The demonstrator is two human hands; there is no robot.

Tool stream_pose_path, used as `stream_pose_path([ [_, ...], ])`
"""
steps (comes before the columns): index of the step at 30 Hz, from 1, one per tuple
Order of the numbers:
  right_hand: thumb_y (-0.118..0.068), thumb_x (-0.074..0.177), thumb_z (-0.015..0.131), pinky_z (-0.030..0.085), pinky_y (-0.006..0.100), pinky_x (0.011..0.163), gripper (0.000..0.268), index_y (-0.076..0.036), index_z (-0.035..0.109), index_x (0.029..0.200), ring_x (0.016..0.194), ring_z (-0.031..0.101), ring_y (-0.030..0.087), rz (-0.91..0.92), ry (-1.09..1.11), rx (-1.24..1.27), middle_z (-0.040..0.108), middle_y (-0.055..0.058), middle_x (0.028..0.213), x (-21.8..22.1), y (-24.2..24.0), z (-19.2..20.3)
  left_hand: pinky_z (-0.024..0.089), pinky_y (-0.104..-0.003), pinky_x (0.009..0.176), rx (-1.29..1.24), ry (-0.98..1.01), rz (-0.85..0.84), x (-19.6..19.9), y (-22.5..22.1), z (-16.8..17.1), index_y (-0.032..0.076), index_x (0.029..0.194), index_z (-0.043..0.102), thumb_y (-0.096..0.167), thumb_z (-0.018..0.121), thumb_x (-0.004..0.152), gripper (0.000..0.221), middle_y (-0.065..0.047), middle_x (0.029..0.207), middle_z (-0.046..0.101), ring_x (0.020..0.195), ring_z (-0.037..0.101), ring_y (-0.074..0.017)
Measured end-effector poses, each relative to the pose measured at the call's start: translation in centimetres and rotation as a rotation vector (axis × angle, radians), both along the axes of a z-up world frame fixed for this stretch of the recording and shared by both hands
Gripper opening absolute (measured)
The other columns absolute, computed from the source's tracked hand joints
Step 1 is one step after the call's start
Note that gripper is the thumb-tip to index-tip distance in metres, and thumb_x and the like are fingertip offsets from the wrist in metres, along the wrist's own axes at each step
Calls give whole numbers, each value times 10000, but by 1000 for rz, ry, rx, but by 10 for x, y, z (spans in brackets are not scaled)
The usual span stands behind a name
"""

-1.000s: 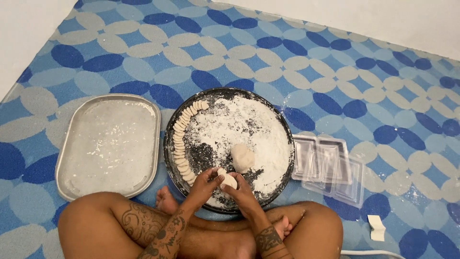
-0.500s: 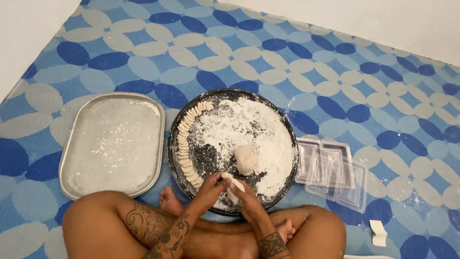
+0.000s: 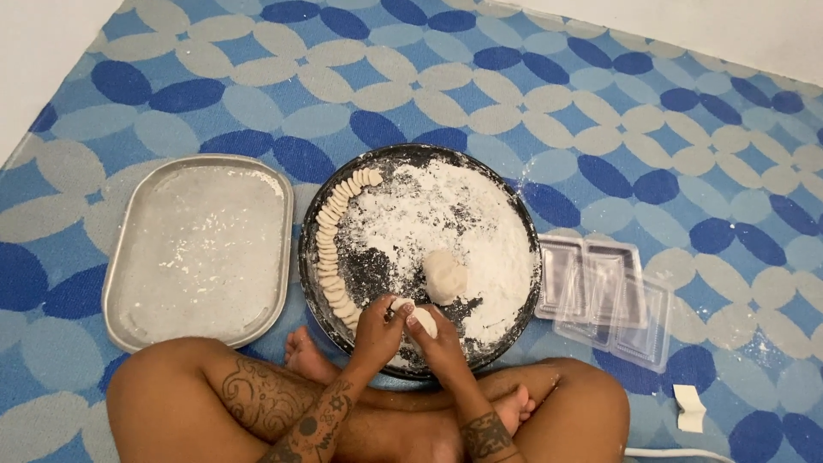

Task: Forming small dough pieces by pinching them from a larger mass and arranging them on a floured tray.

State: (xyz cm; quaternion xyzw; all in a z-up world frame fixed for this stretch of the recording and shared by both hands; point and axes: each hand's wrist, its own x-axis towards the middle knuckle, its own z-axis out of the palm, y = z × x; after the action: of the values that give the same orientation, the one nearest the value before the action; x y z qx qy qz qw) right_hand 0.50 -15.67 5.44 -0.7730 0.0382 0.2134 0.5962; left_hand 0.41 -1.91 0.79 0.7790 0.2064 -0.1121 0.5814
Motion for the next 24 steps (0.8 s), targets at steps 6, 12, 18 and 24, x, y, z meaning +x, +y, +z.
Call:
stream_pose_path([
  [6,-281,883,745,532,534,855,488,103,673,1176,971,694,520,71,-371,-309,699,360,1051,-3,9,-14,533,-594,878,-49,-73,-4,-2,12,-4,-66,1239,645,401,605,1018,517,-306,1093,686,1033,684,-477],
  [12,-175,889,696,567,467,816,306,-76,660,1177,975,698,391,229,-681,-523,695,159,1056,1,0,-25,524,-462,641,-24,-51,21,5,12,-4,14,977,721,397,581,1042,413,-163,711,701,689,700,-321],
  [18,-302,837,780,501,465,697,425,-117,691,1209,832,703,360,-55,-214,-226,700,175,915,0,-1,-32,515,-500,737,-285,-123,-29,-2,12,-5,-50,1094,732,421,531,1078,512,-260,908,724,804,675,-285],
  [24,-247,848,705,455,389,667,429,-30,676,1217,776,628,263,-123,-66,-27,671,167,879,10,-1,19,493,-520,788,-282,-301,-141,7,17,22,-70,1075,667,401,474,1116,511,-276,1129,585,874,579,-306],
])
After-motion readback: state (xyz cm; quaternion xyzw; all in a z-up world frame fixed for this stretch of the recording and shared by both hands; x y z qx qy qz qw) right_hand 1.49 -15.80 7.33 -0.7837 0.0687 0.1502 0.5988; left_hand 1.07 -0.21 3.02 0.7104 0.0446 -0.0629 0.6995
